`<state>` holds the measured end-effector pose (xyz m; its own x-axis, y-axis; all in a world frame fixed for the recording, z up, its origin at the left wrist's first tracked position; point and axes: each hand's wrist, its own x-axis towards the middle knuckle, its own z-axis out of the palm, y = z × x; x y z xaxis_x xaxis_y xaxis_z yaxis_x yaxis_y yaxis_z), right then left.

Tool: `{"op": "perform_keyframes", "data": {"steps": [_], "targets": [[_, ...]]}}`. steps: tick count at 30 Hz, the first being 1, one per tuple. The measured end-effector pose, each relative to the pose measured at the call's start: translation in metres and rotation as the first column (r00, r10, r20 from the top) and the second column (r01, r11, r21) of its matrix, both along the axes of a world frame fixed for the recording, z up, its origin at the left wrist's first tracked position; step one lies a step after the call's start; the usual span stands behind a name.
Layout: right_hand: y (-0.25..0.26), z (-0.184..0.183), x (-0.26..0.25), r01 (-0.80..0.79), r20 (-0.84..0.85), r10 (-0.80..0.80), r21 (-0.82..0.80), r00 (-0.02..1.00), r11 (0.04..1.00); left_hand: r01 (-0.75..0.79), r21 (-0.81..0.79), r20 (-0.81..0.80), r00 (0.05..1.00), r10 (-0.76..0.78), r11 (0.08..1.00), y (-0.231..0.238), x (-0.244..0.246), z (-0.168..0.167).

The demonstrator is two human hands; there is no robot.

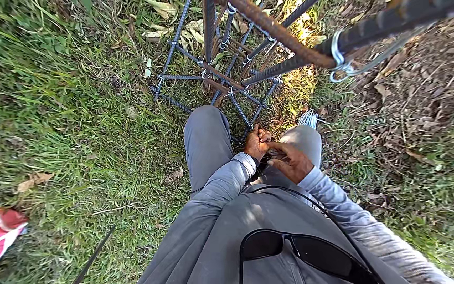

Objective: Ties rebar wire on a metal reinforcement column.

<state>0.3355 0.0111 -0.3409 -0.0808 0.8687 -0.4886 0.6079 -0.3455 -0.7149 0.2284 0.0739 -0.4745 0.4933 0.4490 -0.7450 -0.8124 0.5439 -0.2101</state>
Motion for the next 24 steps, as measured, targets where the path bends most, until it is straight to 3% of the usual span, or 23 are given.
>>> {"op": "perform_keyframes", "data": {"steps": [1, 2, 4, 6, 8, 10, 13, 18, 24], "targets": [[-0.007, 0.001, -0.007, 0.235, -0.137, -0.24, -0.052, 0.961, 0.971, -0.025, -0.023, 0.007, 1.0, 0.026, 0.999, 0.0, 0.002, -0.001], [-0.012, 0.003, -0.016, 0.459, -0.235, -0.481, -0.144, 0.845, 0.877, -0.038, -0.042, 0.011, 0.999, 0.038, 0.998, -0.001, 0.003, -0.003], [-0.016, 0.005, -0.033, 0.721, -0.321, -0.826, -0.405, 0.464, 0.562, -0.052, -0.054, 0.013, 0.999, 0.053, 0.997, -0.003, 0.006, -0.005], [-0.01, 0.005, -0.045, 0.682, -0.328, -0.941, -0.671, 0.078, 0.291, -0.043, -0.062, 0.038, 0.998, 0.045, 0.997, -0.004, 0.008, -0.011], [-0.005, 0.001, -0.055, 0.594, -0.404, -0.901, -0.768, -0.159, 0.24, -0.033, -0.026, 0.078, 0.996, 0.035, 0.999, -0.006, 0.009, -0.022], [0.002, -0.004, -0.058, 0.599, -0.472, -0.849, -0.76, -0.238, 0.254, -0.036, 0.02, 0.104, 0.994, 0.034, 0.999, -0.007, 0.008, -0.027], [0.011, -0.007, -0.05, 0.631, -0.463, -0.875, -0.723, -0.142, 0.281, -0.063, -0.027, 0.099, 0.993, 0.066, 0.998, -0.008, 0.008, -0.019], [0.008, -0.009, -0.024, 0.505, -0.515, -0.787, -0.607, 0.338, 0.614, -0.04, -0.048, 0.073, 0.996, 0.044, 0.998, -0.005, 0.005, -0.008], [0.037, -0.001, 0.005, 0.26, -0.422, -0.57, -0.594, 0.704, 0.761, -0.044, -0.07, 0.024, 0.999, 0.046, 0.997, -0.001, 0.006, -0.007]]}}
